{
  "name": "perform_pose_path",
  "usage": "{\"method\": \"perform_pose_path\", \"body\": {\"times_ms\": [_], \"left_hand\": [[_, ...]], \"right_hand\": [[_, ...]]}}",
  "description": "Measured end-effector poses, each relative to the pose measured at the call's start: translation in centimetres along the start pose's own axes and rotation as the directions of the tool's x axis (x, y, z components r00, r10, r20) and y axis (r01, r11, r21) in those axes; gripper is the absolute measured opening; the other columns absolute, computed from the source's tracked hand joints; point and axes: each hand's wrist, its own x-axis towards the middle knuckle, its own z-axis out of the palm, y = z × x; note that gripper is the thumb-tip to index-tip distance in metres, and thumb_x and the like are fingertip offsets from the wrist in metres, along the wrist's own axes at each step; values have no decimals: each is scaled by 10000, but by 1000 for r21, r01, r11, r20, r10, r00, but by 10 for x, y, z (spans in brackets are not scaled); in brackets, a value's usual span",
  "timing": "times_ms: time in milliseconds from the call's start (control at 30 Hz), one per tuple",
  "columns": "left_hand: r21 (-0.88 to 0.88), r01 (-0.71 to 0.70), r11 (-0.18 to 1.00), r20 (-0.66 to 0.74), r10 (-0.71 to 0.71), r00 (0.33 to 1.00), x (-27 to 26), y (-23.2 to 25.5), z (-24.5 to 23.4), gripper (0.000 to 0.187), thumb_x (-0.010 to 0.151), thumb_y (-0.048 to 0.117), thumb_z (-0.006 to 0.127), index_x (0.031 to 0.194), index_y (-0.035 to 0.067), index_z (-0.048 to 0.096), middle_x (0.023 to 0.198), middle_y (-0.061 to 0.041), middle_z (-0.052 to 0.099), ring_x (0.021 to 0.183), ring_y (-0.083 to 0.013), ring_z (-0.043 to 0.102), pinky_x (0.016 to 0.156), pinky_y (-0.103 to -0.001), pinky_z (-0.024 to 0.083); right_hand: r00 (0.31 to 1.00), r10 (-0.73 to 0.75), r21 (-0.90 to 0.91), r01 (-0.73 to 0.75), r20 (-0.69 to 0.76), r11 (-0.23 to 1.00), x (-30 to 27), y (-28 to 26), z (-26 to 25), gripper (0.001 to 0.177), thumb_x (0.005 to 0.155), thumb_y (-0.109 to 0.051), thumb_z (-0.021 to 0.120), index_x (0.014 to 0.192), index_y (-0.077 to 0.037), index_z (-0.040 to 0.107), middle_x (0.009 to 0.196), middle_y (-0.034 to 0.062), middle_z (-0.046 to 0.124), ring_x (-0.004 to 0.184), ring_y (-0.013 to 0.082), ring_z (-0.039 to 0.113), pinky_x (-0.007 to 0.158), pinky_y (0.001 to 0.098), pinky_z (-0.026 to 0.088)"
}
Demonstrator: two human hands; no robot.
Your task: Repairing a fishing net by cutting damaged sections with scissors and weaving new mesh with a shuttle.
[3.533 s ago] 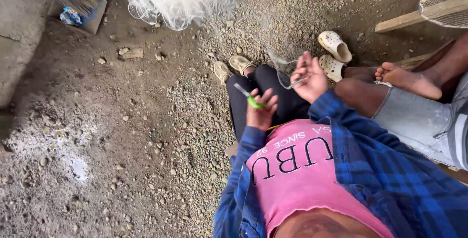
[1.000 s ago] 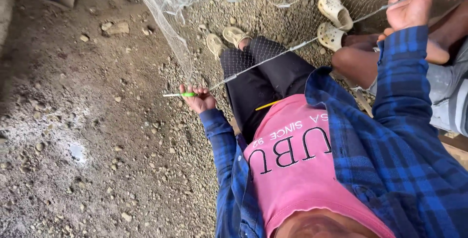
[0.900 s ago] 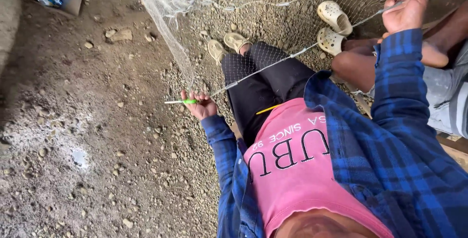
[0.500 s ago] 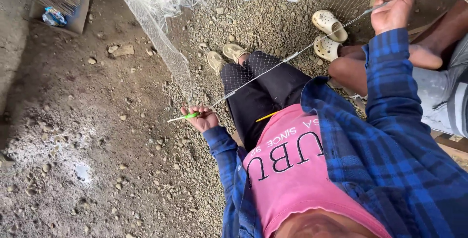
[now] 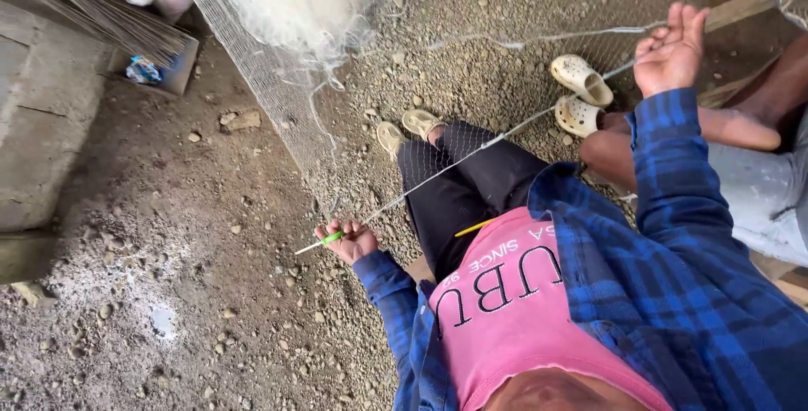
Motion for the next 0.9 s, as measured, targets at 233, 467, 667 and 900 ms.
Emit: {"method": "perform_pose_path", "body": {"times_ms": [233,467,667,900], "left_hand": [[28,10,1000,-60,-9,998,-7,-1,9,311,823,224,459,1134,217,440,598,30,519,402,-66,425,304,-171,353],[107,68,992,44,-73,996,-8,-25,4,391,815,200,477,1188,191,362,575,37,516,393,-56,436,287,-159,355],[193,119,974,75,-135,988,-9,-51,-9,292,807,236,471,1091,232,403,614,40,519,403,-60,418,302,-169,340],[31,178,984,69,-180,981,-4,-60,-11,371,806,173,460,1168,214,388,650,42,532,426,-52,420,336,-167,351]], "right_hand": [[997,-32,86,26,72,996,4,-13,-13,226,799,-300,549,975,-164,590,922,-68,639,625,45,538,549,187,411],[950,-141,202,85,279,976,-4,-44,-2,158,821,-295,576,939,-197,617,1065,-96,619,785,48,587,703,172,480],[890,-113,266,-10,442,964,17,-86,-30,320,963,-292,408,1236,-194,544,1186,-101,601,1015,38,598,867,199,519],[921,-154,35,152,359,988,41,-112,-57,98,933,-218,453,920,-143,516,796,-99,520,670,-79,531,826,48,485]]}}
